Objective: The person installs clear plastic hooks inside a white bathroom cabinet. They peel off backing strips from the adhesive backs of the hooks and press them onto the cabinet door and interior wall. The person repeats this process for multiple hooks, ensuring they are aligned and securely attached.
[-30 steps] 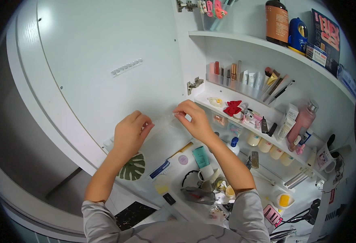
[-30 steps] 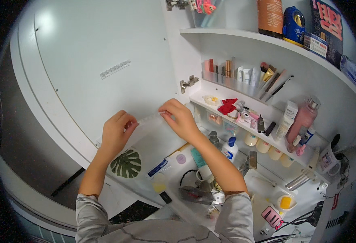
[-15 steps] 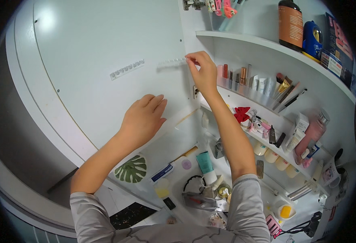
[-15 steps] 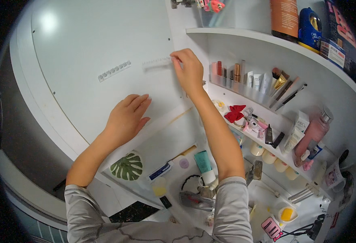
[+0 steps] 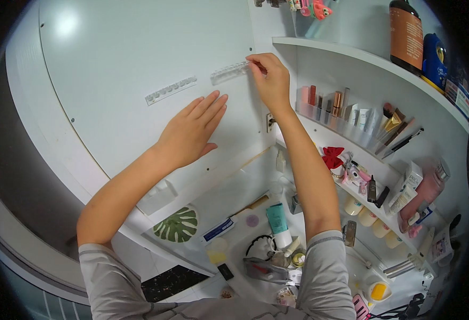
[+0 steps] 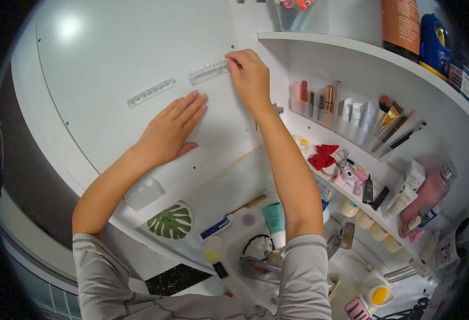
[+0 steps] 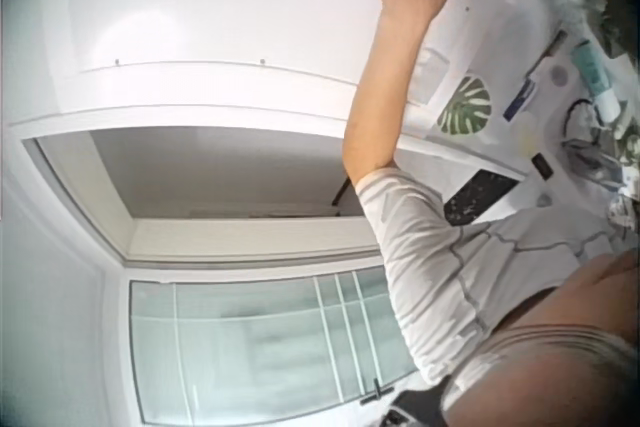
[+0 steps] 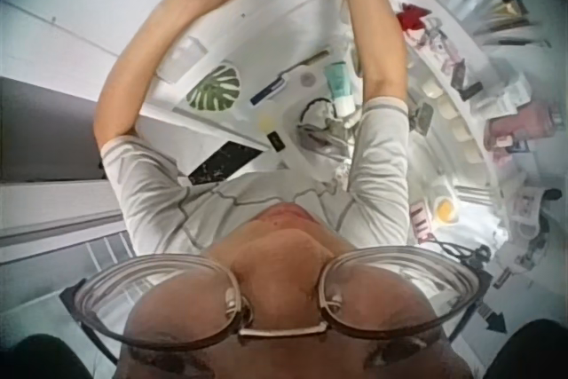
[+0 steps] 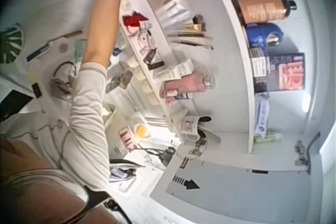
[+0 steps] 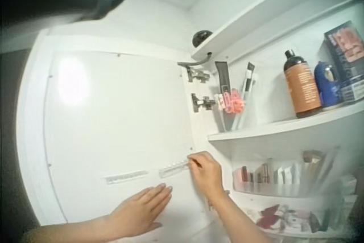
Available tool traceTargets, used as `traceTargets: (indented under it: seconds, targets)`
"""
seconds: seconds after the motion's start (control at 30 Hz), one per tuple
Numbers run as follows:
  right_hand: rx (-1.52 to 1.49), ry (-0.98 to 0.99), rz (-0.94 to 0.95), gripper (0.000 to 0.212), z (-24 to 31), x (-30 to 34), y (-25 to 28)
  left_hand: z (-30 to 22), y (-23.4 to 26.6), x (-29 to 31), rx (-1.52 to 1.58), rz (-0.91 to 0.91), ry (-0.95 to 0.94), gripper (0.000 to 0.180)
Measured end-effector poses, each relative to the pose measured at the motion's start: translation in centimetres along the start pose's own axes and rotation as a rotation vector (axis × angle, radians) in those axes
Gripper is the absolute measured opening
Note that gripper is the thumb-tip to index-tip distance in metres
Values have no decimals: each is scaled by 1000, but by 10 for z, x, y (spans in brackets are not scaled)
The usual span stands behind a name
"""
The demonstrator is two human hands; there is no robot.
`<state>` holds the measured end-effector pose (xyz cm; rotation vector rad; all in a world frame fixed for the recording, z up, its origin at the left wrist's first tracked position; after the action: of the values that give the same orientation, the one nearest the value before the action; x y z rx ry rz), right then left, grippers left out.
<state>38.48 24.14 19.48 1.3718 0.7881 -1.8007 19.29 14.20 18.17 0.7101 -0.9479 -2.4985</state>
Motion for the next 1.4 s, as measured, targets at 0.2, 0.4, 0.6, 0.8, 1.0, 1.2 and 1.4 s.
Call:
traceTargets:
  seconds: [0.2,0.4,0.6,0.8,1.0,1.2,1.4]
  targets:
    - [4,16,-16,12,0,2,-7,9,3,0,-85,-2,17,76]
    - [-18,36,-56,10,0,4,-10,11,2,-1,18,-68,22,81]
    - [-77,28,-69,9,-2,5,-13,13,-1,-6,-70,-48,38,80]
    - [-66,20,-54,10,0,4,-13,13,-3,-7,-104,-36,53,80]
    - [-52,27,-63,9,-2,3,-13,14,-3,-9,-115,-41,55,80]
    - [-28,38,-58,10,-1,2,-14,15,-5,-9,-116,-59,56,79]
    - [-10,25,-54,10,-3,2,-15,14,-5,-10,-106,-78,63,78]
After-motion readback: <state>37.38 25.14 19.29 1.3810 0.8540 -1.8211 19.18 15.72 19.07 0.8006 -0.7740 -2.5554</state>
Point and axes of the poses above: each hand's wrist, its own x-axis away from the middle knuckle, its own y-axis out of the back of the hand, z = x × y, the point moved 2 cm from there along -x, towards the middle knuckle, and after that the axes turned 5 degrees about x, right-handed, at the moved point
